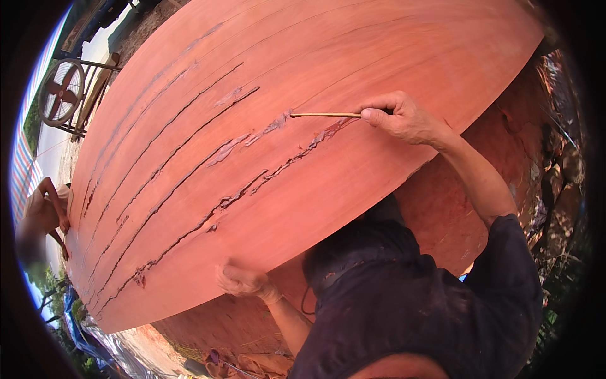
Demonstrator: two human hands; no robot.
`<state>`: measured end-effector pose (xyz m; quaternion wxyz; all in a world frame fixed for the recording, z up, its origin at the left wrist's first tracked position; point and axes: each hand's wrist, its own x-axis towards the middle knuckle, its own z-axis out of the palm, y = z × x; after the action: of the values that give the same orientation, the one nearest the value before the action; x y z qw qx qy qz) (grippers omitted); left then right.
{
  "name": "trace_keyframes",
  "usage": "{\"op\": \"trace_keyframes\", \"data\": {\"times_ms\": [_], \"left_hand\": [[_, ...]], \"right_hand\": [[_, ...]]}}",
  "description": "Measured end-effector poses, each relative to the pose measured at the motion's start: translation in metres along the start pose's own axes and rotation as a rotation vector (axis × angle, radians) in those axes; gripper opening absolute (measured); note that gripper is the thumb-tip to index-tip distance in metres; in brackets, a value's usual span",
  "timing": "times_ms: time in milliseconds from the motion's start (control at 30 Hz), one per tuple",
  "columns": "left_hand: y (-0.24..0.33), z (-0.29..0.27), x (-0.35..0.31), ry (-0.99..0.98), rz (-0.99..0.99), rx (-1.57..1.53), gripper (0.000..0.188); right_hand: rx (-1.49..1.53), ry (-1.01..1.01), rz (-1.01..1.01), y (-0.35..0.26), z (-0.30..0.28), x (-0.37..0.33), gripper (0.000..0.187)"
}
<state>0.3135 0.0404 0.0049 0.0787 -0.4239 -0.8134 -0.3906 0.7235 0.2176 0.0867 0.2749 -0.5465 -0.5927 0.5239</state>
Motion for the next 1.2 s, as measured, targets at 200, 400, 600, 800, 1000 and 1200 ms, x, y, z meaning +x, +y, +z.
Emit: {"op": "trace_keyframes", "data": {"times_ms": [200, 400, 600, 800, 1000, 1200], "left_hand": [[-0.004, 0.001, 0.001, 0.009, 0.004, 0.040, 0.043], [-0.004, 0.003, -0.001, 0.029, -0.053, -0.020, 0.042], [-0.007, 0.003, -0.001, 0.039, -0.031, -0.052, 0.038], [-0.007, 0.003, 0.000, 0.045, 0.004, -0.039, 0.038], [-0.004, 0.003, 0.000, 0.044, 0.012, -0.038, 0.032], [-0.001, 0.004, 0.000, 0.059, 0.071, -0.020, 0.032]], "right_hand": [[-0.166, -0.013, -0.037, -0.002, -0.004, 0.025, 0.026], [-0.295, 0.009, -0.244, 0.006, -0.005, 0.036, 0.022], [-0.603, 0.051, -0.432, 0.004, -0.008, 0.037, 0.017], [-0.880, 0.018, -0.410, -0.008, -0.010, 0.026, 0.016], [-0.841, 0.032, -0.462, -0.017, -0.021, 0.014, 0.016], [-0.821, 0.104, -0.501, -0.030, -0.014, 0.004, 0.018]]}}
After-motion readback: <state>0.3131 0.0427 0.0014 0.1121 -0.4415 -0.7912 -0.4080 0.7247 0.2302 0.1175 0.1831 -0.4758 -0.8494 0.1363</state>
